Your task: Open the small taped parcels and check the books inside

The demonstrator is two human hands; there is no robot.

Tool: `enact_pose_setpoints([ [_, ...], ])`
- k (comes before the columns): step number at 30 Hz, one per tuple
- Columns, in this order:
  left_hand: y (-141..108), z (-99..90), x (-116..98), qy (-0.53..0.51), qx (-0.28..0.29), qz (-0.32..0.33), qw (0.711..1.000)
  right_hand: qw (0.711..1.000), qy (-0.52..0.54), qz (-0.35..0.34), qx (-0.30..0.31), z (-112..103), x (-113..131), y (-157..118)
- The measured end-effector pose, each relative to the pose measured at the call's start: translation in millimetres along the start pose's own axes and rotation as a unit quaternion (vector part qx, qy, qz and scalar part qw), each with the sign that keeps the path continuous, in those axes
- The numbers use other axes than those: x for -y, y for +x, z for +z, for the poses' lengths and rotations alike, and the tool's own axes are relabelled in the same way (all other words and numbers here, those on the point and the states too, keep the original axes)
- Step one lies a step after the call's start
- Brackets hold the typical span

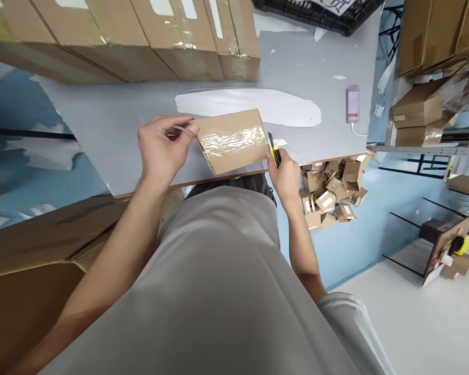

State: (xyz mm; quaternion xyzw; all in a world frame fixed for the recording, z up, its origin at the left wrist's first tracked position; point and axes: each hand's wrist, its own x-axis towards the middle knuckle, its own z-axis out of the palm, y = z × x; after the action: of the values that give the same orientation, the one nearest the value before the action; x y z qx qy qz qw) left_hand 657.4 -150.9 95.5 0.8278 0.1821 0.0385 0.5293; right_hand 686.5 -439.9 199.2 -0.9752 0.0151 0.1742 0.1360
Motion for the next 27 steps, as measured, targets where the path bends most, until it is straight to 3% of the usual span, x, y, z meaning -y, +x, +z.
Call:
enact_pose_setpoints([
  [4, -1, 15.7, -32, 0.103, -0.047, 0.067, 0.991, 0.999, 0.045, 0.004, 0.028, 1, -5, 2],
  [8, -6, 52.5, -74, 0.138, 0.042, 0.173, 0.974, 0.994, 0.098, -0.032, 0.038, 0, -18, 15],
  [10, -7, 70.6, -85, 0.142, 0.085, 0.196, 0.967, 0.991, 0.116, -0.062, 0.031, 0, -26, 22],
  [14, -8, 86.0, -86, 0.158, 0.105, 0.184, 0.964, 0.984, 0.137, -0.104, 0.043, -1, -36, 32],
  [21, -9, 82.3, -83, 0.181, 0.109, 0.172, 0.962, 0.971, 0.142, -0.163, 0.102, -9, -23, 42],
  [27, -10, 88.5, -81, 0.184, 0.059, 0.211, 0.958, 0.975, 0.105, -0.156, 0.121, -10, -13, 49],
])
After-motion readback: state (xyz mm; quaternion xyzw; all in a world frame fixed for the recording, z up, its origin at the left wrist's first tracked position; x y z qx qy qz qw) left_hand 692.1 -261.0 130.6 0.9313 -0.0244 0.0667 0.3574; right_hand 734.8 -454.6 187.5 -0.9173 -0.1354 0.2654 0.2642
